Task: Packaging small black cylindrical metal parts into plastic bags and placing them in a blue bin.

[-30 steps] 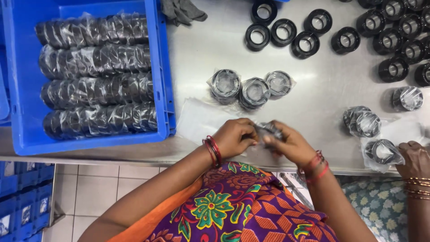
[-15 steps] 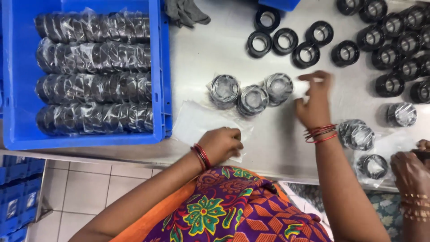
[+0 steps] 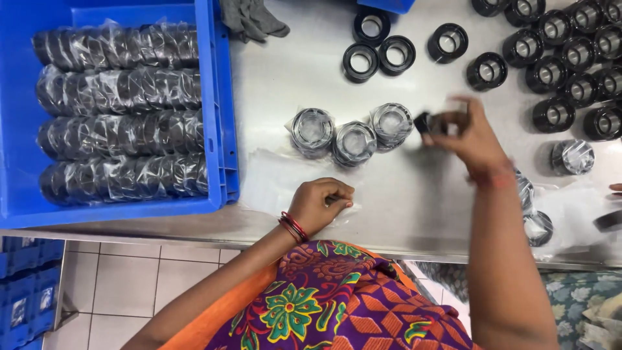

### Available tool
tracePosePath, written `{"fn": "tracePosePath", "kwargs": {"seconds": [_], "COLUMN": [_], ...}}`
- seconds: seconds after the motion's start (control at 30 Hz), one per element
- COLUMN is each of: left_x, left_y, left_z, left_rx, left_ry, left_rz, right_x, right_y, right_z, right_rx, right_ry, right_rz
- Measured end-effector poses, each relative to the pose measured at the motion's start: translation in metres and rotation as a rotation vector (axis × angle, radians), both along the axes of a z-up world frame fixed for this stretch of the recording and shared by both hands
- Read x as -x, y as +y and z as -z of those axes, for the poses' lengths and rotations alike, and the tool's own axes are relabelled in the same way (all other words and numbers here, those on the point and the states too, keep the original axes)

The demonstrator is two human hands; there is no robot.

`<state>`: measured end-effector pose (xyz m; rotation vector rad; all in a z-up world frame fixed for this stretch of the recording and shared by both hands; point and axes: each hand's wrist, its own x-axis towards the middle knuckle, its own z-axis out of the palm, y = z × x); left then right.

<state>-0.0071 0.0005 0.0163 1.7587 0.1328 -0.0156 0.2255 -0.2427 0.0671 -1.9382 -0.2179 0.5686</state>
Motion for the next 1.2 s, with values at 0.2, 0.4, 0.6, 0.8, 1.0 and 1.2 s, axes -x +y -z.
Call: {"fn": "tracePosePath", "kwargs": {"seconds": [0.2,0.4,0.6,0.8,1.0,1.2], "left_x": [-0.006,-0.009,-0.014,-0.004,-0.011,-0.01], "left_y": [-0.007,0.002,0.012,0.012,0.006,0.02], "left_z": [0.016,-0.026,-0.084,-0.051,-0.019,-0.044], "left_rx": [0.24,0.29,0.271,-0.273,-0.134,0.03], "left_ry": [0.083,-0.227,-0.369,-0.585,-0.143,-0.181], "left_rz": [0.016,0.227,0.298,0.234,0.196,0.003], "right_x": [0.085,0.1,0.143,0.146,0.133,0.073], "right_y": [-0.005,-0.02,0.018,0.004,0.006,0.054], "right_z": [-0.002,0.038,0.067,0.075,0.022,-0.01], "right_rx": [0.096,-0.082,-0.178,-0.132,-0.169,0.327], "right_ry": [0.394,0.459,0.1,-0.024,0.601,-0.834], "right_rz": [-0.447,-0.412,-0.346,-0.257,-0.268,-0.272]}}
